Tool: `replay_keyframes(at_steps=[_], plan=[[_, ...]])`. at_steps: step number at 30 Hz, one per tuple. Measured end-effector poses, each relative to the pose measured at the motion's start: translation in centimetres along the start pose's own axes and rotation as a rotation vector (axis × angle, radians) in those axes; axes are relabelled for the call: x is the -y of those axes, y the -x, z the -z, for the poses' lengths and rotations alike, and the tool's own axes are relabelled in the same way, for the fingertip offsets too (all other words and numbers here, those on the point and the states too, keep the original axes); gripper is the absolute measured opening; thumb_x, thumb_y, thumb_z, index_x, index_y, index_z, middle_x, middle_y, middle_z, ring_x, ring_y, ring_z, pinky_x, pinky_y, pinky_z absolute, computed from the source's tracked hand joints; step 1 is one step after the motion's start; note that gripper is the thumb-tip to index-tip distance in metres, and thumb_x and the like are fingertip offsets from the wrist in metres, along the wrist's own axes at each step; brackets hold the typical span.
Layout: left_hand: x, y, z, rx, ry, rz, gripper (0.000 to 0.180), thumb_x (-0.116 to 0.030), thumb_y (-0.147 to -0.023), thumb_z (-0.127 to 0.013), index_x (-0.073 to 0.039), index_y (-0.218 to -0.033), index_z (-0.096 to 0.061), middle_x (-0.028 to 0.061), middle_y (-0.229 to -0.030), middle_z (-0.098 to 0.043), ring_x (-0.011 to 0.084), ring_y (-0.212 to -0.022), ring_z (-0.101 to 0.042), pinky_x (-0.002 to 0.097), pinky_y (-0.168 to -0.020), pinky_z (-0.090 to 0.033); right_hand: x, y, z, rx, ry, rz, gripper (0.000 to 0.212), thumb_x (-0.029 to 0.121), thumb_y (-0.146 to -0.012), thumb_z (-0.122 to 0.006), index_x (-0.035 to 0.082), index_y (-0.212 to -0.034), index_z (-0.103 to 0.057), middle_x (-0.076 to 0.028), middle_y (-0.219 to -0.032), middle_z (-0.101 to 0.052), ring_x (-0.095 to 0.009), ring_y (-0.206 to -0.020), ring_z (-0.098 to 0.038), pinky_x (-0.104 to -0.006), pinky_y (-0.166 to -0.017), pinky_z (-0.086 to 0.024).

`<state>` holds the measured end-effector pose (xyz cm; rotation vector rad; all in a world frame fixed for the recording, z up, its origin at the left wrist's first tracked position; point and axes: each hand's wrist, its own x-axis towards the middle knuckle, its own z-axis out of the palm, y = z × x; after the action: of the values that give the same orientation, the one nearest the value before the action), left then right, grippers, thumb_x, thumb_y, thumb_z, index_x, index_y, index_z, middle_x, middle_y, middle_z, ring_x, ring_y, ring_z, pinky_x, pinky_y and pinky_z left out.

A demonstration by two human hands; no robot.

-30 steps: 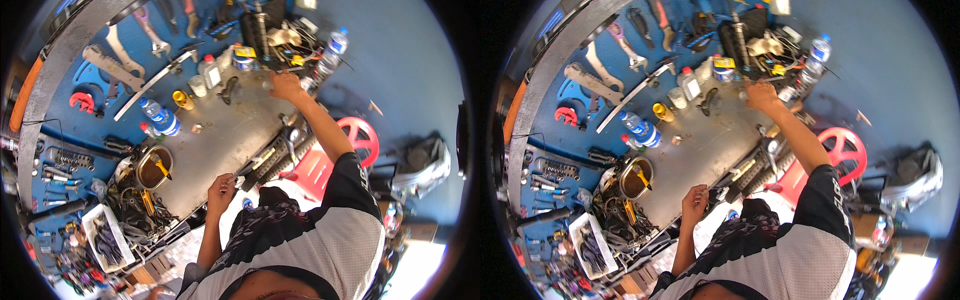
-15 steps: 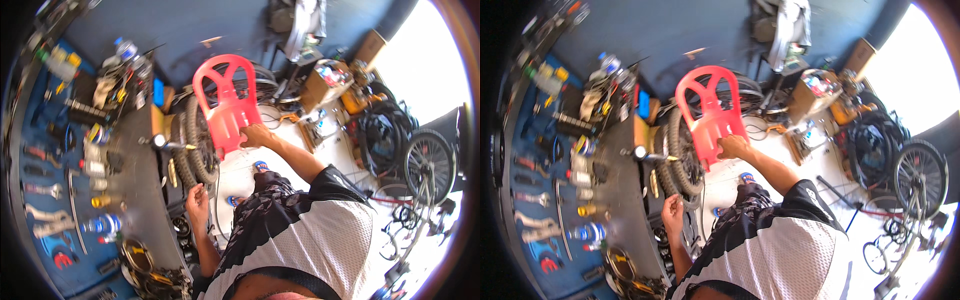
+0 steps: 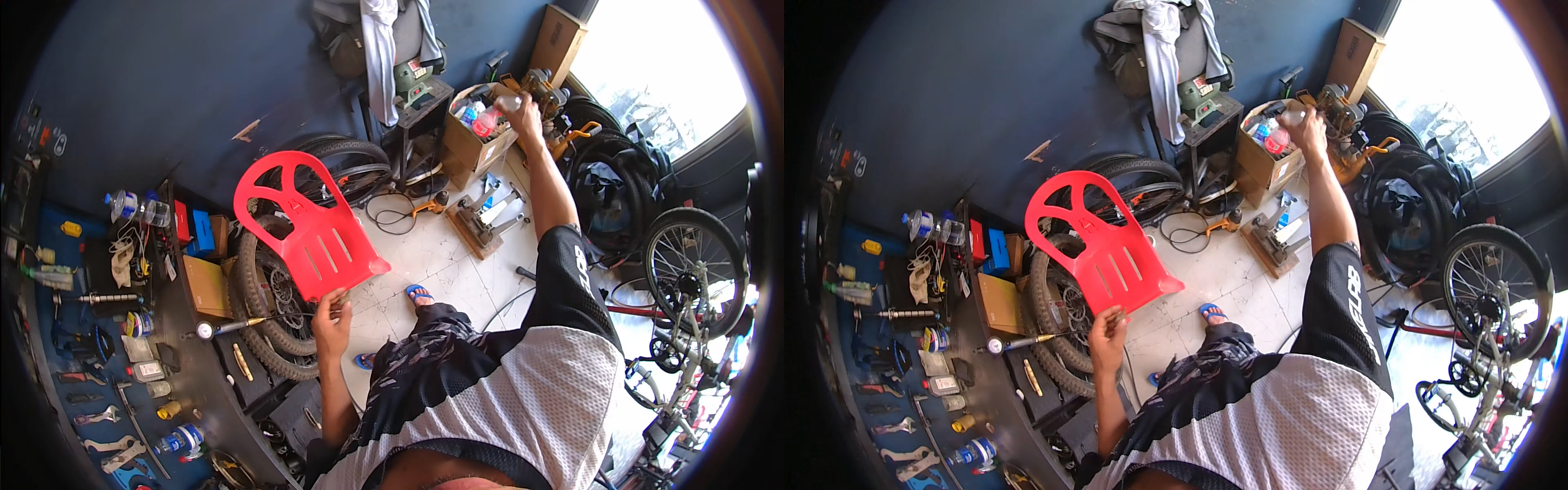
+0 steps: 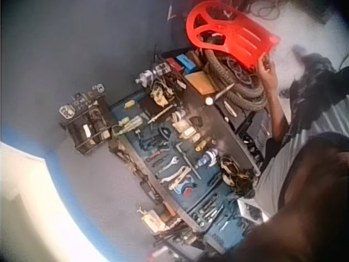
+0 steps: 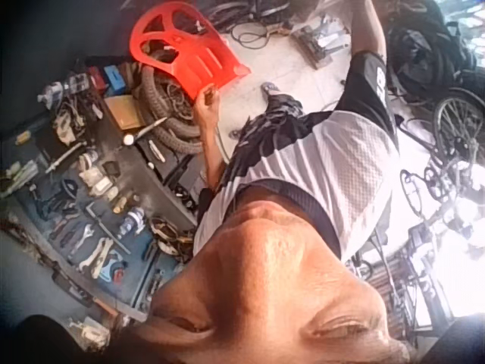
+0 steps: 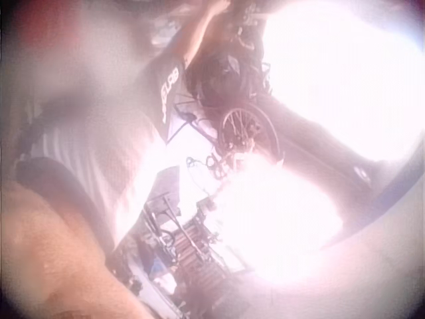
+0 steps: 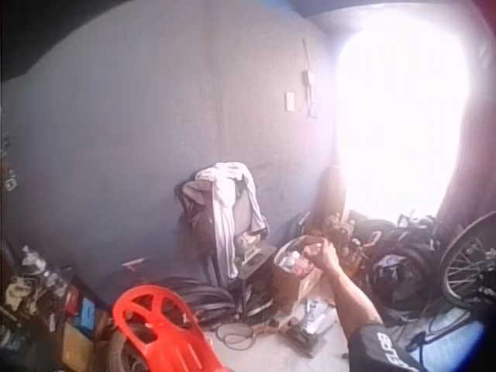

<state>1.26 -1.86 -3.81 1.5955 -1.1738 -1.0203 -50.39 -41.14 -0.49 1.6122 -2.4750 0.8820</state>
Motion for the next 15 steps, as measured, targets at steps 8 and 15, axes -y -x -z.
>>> replay_keyframes(at_steps=[8, 15], plan=[[-3.7, -5.0, -12.1, 0.186, 0.069, -0.019, 0.034, -0.011, -0.094, -0.071, -0.002, -0.127, -0.064, 0.0135, -0.112, -0.074, 0.0146, -0.088, -0.069, 0.0280, -0.076, -0.055, -0.8, 6.9, -5.8, 0.568, -0.370, 0.184, 0.046, 0.023, -0.090, -0.077, 0.007, -0.131, -0.063, -0.016, -0.119, -0.073, -0.021, -0.101, -0.071, -0.0383, -0.085, -0.057], [-2.3, -8.9, -15.7, 0.260, 0.392, 0.329, 0.050, -0.027, -0.100, -0.071, -0.007, -0.140, -0.050, 0.0075, -0.106, -0.073, 0.0133, -0.085, -0.070, 0.0273, -0.072, -0.054, 6.4, 24.2, -1.6, 1.423, -0.839, 0.466, 0.060, 0.026, -0.088, -0.081, 0.009, -0.141, -0.061, -0.017, -0.127, -0.067, -0.026, -0.097, -0.074, -0.0394, -0.087, -0.058]])
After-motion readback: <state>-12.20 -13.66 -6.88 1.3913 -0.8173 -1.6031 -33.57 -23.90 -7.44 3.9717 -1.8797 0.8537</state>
